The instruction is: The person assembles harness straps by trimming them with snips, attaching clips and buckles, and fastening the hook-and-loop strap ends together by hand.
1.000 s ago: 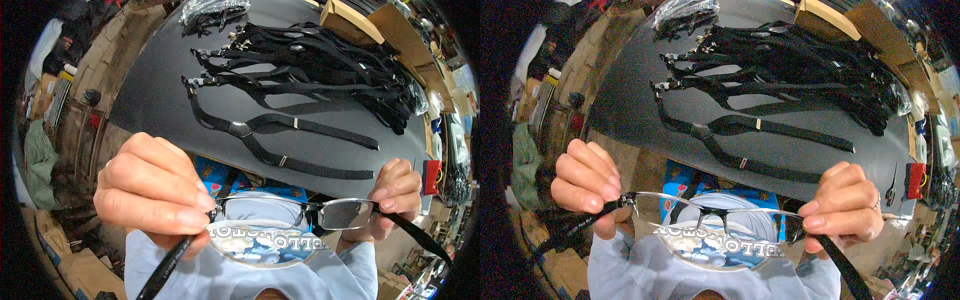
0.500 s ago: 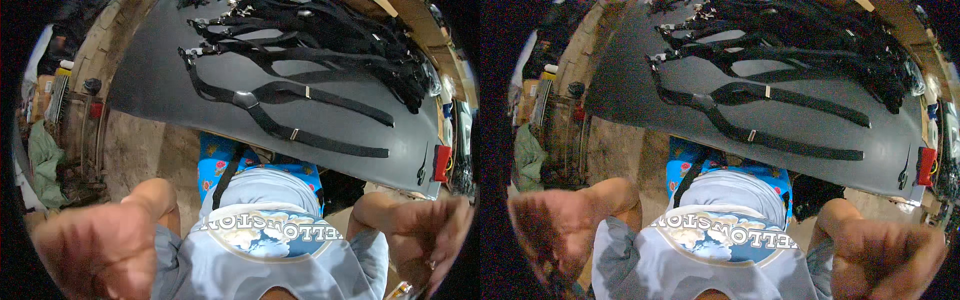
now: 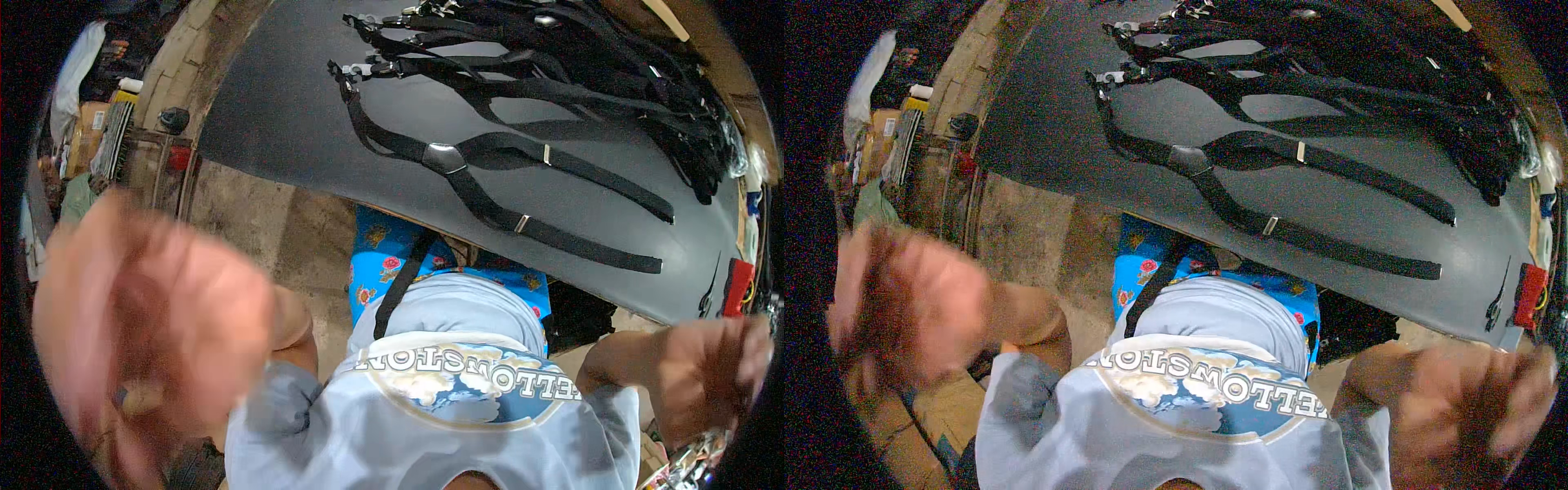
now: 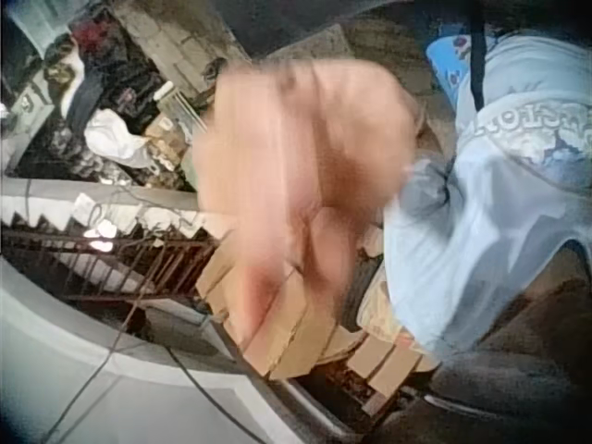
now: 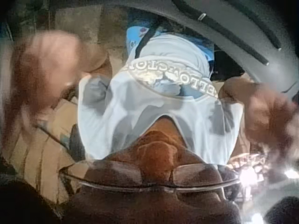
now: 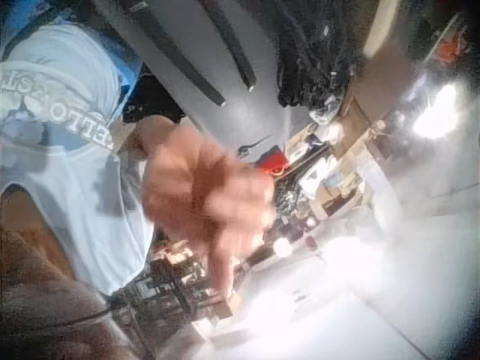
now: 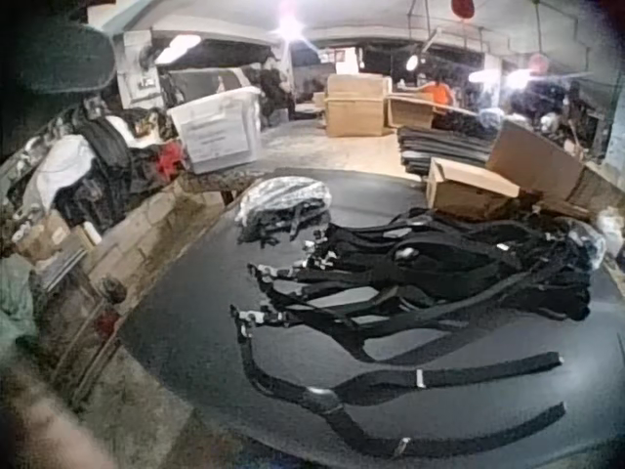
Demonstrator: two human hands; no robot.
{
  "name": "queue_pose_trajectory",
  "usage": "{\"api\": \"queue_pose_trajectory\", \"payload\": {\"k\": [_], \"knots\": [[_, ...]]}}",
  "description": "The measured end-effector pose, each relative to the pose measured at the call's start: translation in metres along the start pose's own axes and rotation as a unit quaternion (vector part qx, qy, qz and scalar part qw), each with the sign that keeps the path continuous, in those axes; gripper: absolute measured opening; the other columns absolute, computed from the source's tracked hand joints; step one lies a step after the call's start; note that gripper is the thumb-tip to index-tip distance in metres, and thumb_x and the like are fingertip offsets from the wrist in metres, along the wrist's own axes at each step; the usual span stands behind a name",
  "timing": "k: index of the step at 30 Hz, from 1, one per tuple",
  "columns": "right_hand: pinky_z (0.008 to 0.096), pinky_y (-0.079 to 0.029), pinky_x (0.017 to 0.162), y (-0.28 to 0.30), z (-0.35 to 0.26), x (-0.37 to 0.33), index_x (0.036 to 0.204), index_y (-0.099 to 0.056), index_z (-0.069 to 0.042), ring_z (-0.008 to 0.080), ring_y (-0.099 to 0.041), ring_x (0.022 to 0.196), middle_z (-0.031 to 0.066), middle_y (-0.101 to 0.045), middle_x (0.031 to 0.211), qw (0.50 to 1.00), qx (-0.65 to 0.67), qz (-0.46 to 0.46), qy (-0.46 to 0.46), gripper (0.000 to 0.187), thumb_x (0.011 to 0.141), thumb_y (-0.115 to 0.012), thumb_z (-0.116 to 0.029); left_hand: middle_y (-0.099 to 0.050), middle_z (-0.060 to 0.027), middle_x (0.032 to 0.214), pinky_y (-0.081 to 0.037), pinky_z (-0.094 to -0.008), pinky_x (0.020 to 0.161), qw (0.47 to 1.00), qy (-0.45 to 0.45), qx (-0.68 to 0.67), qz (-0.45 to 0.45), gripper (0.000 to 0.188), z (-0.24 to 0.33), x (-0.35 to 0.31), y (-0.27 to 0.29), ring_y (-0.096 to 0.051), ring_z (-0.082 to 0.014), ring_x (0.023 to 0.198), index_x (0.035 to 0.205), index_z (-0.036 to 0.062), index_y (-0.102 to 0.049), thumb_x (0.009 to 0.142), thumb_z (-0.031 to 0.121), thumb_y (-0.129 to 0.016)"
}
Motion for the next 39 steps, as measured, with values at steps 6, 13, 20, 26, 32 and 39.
{"api": "queue_pose_trajectory", "payload": {"k": [6,13,20,26,32,39], "knots": [[0.041,-0.048,0.081,-0.067,0.077,-0.041,0.097,-0.065,-0.003,0.0267,-0.061,0.092,0.0104,-0.065,0.101,0.935,-0.235,-0.122,-0.237,0.025,0.075,-0.072,-0.011,-0.066,-0.0114,0.11,-0.047,-0.0384,0.095,0.786,0.2,0.453,-0.37,0.036,-0.151,-0.076,0.023,-0.062,-0.0252,0.105,0.107,0.0071,-0.07,0.073,0.003,-0.076],[0.0393,-0.043,0.087,-0.116,0.133,-0.132,0.12,-0.058,-0.005,0.0327,-0.055,0.1,0.0136,-0.061,0.104,0.872,-0.216,-0.22,-0.38,0.045,0.078,-0.072,-0.005,-0.065,-0.0057,0.108,-0.033,-0.0492,0.11,0.738,0.215,0.449,-0.456,0.034,-0.193,-0.108,0.019,-0.06,-0.0239,0.106,0.11,0.0102,-0.069,0.077,0.004,-0.069],[0.0369,-0.045,0.084,-0.098,0.163,-0.141,0.119,-0.056,-0.005,0.0328,-0.06,0.091,0.0156,-0.063,0.102,0.845,-0.156,-0.181,-0.479,0.035,0.085,-0.056,0.004,-0.064,-0.0057,0.099,-0.032,-0.0483,0.111,0.755,0.183,0.428,-0.462,0.027,-0.205,-0.108,0.014,-0.061,-0.023,0.101,0.109,0.0093,-0.069,0.083,0.004,-0.063],[0.0308,-0.046,0.087,-0.062,0.187,-0.126,0.11,-0.063,-0.001,0.0244,-0.063,0.098,0.0132,-0.066,0.104,0.823,-0.116,-0.126,-0.541,0.025,0.088,-0.054,0.003,-0.059,-0.0057,0.091,-0.035,-0.0416,0.1,0.789,0.121,0.425,-0.426,0.022,-0.214,-0.12,-0.015,-0.059,-0.0216,0.093,0.107,0.0098,-0.066,0.086,0.015,-0.067],[0.0312,-0.047,0.087,-0.049,0.185,-0.121,0.108,-0.065,-0.001,0.0246,-0.062,0.098,0.0127,-0.066,0.105,0.82,-0.13,-0.145,-0.538,0.025,0.086,-0.055,0.004,-0.058,0.0006,0.075,-0.037,-0.036,0.084,0.836,0.074,0.411,-0.357,0.031,-0.222,-0.125,-0.029,-0.058,-0.0171,0.074,0.093,0.0127,-0.071,0.067,0.023,-0.083],[0.0379,-0.047,0.084,-0.062,0.156,-0.115,0.097,-0.069,-0.007,0.0293,-0.058,0.099,0.0115,-0.061,0.101,0.875,-0.284,-0.12,-0.373,0.025,0.074,-0.073,0.001,-0.054,0.0043,0.067,-0.038,-0.0354,0.081,0.847,0.013,0.417,-0.33,0.028,-0.214,-0.131,-0.039,-0.056,-0.0136,0.066,0.087,0.0144,-0.072,0.061,0.01,-0.081]]}}
Point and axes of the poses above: each hand's wrist, its own x-axis towards the middle knuckle, its own y-axis out of the back of the hand, z = x × y, the point moved 5 cm from there along x, towards the middle knuckle
